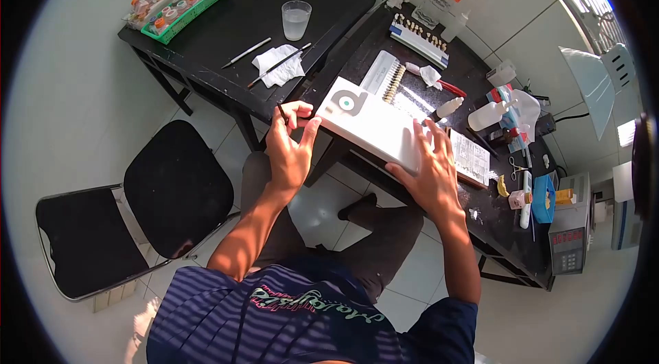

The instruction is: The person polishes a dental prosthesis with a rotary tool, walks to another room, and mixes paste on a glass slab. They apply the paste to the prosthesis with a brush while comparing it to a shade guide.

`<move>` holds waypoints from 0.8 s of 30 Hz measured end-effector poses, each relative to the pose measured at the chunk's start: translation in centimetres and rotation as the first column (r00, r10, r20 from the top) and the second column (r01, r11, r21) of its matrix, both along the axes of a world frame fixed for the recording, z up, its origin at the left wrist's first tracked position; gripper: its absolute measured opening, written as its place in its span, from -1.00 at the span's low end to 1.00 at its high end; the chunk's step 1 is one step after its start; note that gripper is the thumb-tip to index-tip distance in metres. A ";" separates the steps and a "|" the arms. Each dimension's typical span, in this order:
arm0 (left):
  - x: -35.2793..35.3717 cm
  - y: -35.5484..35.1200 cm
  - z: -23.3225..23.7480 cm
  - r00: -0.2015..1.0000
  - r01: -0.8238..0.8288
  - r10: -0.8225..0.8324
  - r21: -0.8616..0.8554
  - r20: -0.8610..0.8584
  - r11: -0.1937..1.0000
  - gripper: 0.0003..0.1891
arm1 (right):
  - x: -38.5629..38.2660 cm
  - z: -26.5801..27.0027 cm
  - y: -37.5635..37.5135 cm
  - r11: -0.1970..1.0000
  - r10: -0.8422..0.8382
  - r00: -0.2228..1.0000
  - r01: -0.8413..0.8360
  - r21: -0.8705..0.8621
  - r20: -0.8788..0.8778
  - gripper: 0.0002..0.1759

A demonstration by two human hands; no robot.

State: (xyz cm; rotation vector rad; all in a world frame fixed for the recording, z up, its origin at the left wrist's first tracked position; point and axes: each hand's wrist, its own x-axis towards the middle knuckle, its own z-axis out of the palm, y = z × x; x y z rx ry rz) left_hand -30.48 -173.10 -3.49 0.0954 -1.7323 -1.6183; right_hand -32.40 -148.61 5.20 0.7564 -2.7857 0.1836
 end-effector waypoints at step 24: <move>-1.0 -1.5 4.3 0.955 0.292 -0.278 0.160 -0.103 0.943 -0.76 | 2.6 1.7 1.6 0.828 -0.131 0.991 0.100 -0.552 -0.017 -0.69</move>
